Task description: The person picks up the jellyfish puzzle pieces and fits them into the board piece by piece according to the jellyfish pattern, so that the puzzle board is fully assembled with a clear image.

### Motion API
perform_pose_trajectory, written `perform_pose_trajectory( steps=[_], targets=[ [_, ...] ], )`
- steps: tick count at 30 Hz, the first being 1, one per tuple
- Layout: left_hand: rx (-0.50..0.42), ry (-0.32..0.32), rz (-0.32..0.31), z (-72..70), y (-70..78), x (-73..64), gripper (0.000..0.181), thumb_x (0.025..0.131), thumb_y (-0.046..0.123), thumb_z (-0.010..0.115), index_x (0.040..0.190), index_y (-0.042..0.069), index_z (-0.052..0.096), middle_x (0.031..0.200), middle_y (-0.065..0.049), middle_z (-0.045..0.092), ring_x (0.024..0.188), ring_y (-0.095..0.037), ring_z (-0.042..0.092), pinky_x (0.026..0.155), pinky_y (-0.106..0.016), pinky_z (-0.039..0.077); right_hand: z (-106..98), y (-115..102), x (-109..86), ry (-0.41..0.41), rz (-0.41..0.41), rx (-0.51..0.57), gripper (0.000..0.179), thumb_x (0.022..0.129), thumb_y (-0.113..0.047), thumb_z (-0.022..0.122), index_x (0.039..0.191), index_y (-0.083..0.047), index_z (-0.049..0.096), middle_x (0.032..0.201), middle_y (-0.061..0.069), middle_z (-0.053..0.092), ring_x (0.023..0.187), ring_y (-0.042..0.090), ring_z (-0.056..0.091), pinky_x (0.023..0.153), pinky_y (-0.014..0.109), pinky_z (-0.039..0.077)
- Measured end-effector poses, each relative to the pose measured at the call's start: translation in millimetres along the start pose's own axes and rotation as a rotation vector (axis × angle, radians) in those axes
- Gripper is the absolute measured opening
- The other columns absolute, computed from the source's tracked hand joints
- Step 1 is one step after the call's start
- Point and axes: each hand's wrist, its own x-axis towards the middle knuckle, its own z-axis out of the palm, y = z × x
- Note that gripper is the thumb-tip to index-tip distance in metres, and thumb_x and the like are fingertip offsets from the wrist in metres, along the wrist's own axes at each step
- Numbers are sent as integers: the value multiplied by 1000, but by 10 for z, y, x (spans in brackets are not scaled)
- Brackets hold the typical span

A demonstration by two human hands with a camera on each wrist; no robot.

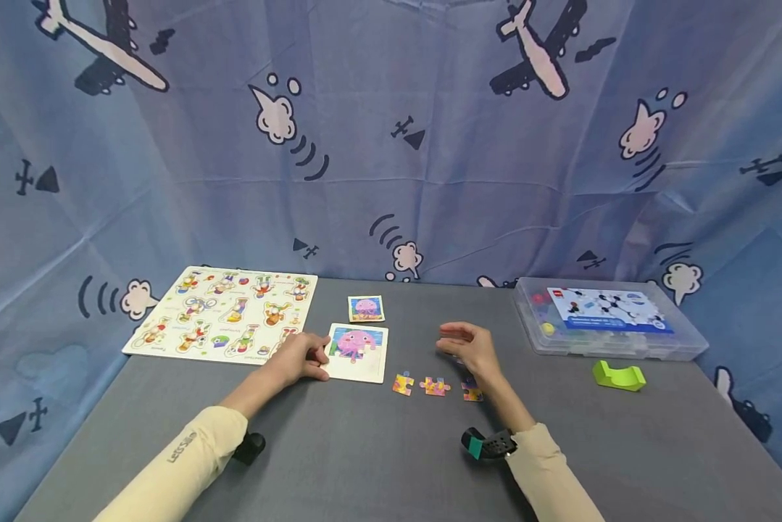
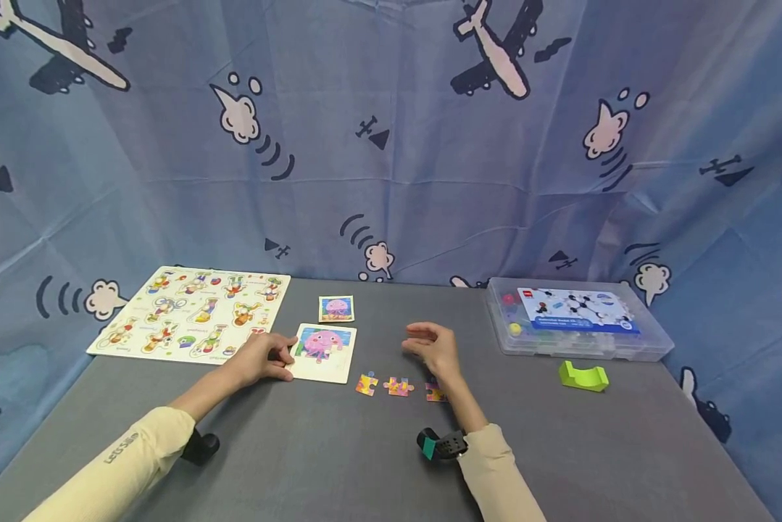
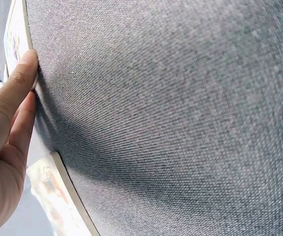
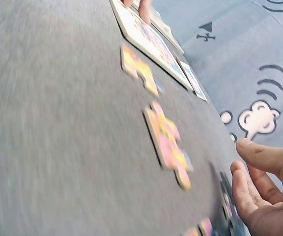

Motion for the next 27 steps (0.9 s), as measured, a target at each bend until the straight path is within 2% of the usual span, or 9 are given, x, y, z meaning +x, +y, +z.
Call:
perform_pose_trajectory(
  steps=[4,8,14,21,27],
  targets=[
    [-4,-6,-1,0,13,-4,19,66,4,85,72,0,67,116,-30,61,105,-38,63,59,-21,41,-141,4,-29,7,-13,-3,33,82,9,68,113,16,59,112,34,61,86,18,68,72,27,54],
    [-7,-9,-11,2,22,0,19,67,3,85,71,1,66,116,-29,62,108,-39,61,60,-22,40,-275,31,-51,14,-36,-12,33,81,11,69,112,18,58,111,35,60,85,14,68,72,22,53],
    [7,-8,-23,0,-7,11,19,66,4,85,71,1,66,115,-28,63,109,-38,61,63,-23,41,-443,118,-60,-15,-69,-94,35,79,11,70,112,16,59,111,34,61,85,9,66,73,16,50],
    [8,-12,-25,-6,-26,13,18,66,5,85,72,1,68,116,-27,63,108,-37,62,62,-23,40,-556,179,-67,-115,-82,-109,38,79,13,69,115,18,56,113,35,59,95,23,65,77,16,49],
    [5,-16,-32,-7,2,13,19,67,5,85,72,1,67,116,-27,63,108,-37,62,62,-23,41,-637,165,-84,-158,-41,-132,43,77,8,74,115,17,57,112,33,60,95,18,64,77,16,49]
  ],
)
